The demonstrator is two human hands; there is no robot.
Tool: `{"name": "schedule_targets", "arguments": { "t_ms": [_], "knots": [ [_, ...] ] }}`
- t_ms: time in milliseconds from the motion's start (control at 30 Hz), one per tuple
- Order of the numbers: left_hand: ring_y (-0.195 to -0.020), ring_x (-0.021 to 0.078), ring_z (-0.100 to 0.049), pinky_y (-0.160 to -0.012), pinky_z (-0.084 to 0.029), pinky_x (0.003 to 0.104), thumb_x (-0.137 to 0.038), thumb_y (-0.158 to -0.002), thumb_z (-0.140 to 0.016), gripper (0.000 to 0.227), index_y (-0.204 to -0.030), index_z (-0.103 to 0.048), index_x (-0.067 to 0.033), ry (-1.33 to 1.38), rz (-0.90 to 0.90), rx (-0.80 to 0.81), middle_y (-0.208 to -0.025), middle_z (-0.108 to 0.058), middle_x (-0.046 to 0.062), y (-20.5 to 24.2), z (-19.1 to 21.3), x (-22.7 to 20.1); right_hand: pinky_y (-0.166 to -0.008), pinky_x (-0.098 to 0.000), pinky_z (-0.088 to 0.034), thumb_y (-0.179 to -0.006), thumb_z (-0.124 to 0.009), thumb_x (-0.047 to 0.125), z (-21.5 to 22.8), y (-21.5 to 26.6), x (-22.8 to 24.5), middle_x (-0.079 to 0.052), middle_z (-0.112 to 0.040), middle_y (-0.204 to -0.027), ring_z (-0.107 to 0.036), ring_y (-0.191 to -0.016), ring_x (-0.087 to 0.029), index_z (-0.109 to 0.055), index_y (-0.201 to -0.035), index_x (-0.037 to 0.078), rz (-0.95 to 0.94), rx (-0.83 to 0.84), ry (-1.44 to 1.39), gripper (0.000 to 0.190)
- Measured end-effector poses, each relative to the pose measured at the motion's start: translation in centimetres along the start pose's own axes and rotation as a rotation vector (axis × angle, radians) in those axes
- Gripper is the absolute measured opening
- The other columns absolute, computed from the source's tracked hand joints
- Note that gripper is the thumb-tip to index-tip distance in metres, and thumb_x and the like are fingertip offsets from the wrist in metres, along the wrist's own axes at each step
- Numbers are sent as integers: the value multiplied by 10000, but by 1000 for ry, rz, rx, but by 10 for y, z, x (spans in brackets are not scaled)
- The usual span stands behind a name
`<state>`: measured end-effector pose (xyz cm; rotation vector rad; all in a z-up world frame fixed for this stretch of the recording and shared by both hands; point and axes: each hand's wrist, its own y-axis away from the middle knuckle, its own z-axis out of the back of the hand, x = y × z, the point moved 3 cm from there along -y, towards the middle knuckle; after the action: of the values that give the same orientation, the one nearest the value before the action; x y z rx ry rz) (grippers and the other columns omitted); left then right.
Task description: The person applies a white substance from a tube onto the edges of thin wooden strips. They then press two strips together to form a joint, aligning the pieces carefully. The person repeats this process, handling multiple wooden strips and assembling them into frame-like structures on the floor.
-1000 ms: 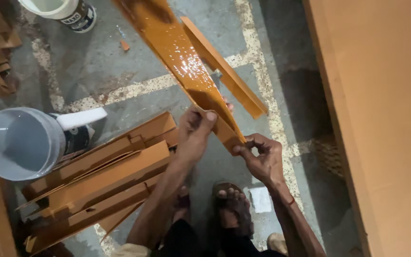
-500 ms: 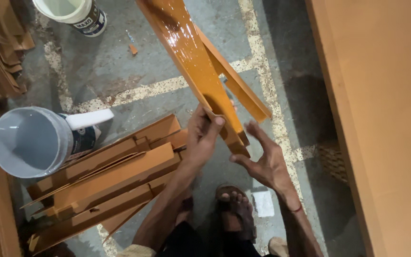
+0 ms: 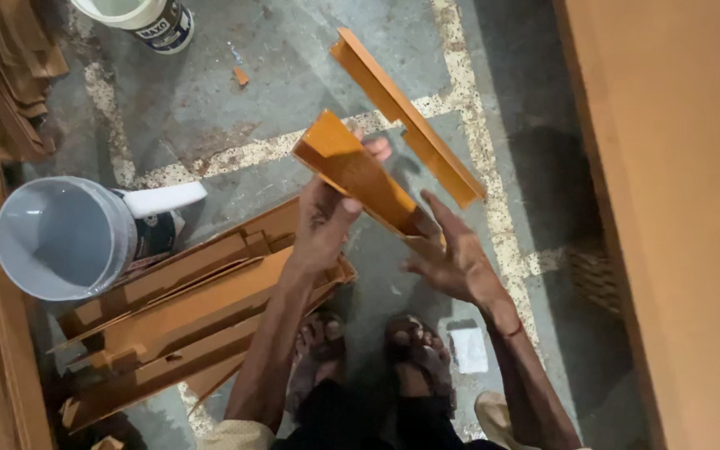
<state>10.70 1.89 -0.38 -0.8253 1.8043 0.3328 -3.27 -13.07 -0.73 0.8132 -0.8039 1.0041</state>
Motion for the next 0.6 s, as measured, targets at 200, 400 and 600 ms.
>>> {"name": "schedule_targets", "arguments": {
  "t_ms": [200, 400, 600],
  "knots": [
    [-1491, 255, -472, -1308, -371, 420, -257, -1039, -735, 717, -1607, -396, 19, 63, -81, 63, -1565, -515, 130, 3, -16, -8, -1140, -432, -483, -782, -893, 125, 14, -6, 49, -225, -513, -1512, -545, -1383, -383, -375, -1555, 34, 374, -45, -48, 935],
    [-1446, 241, -526, -1284, -417, 419, -19, -997, -746, 605, -1530, -465, 30, 86, -7, -27, -1550, -531, 139, 10, -16, -5, -1014, -418, -544, -762, -879, 83, 20, -16, 69, -208, -615, -1330, -636, -1230, -343, -501, -1422, 8, 365, -37, 15, 764],
    [-1319, 243, -624, -1182, -488, 404, 44, -981, -706, 388, -1347, -576, 48, 56, -45, -225, -1404, -650, 162, 13, -35, 1, -898, -390, -584, -826, -814, 18, 14, -10, 66, -179, -701, -1116, -731, -1051, -310, -601, -1197, -12, 329, -227, -46, 429]
  ]
}}
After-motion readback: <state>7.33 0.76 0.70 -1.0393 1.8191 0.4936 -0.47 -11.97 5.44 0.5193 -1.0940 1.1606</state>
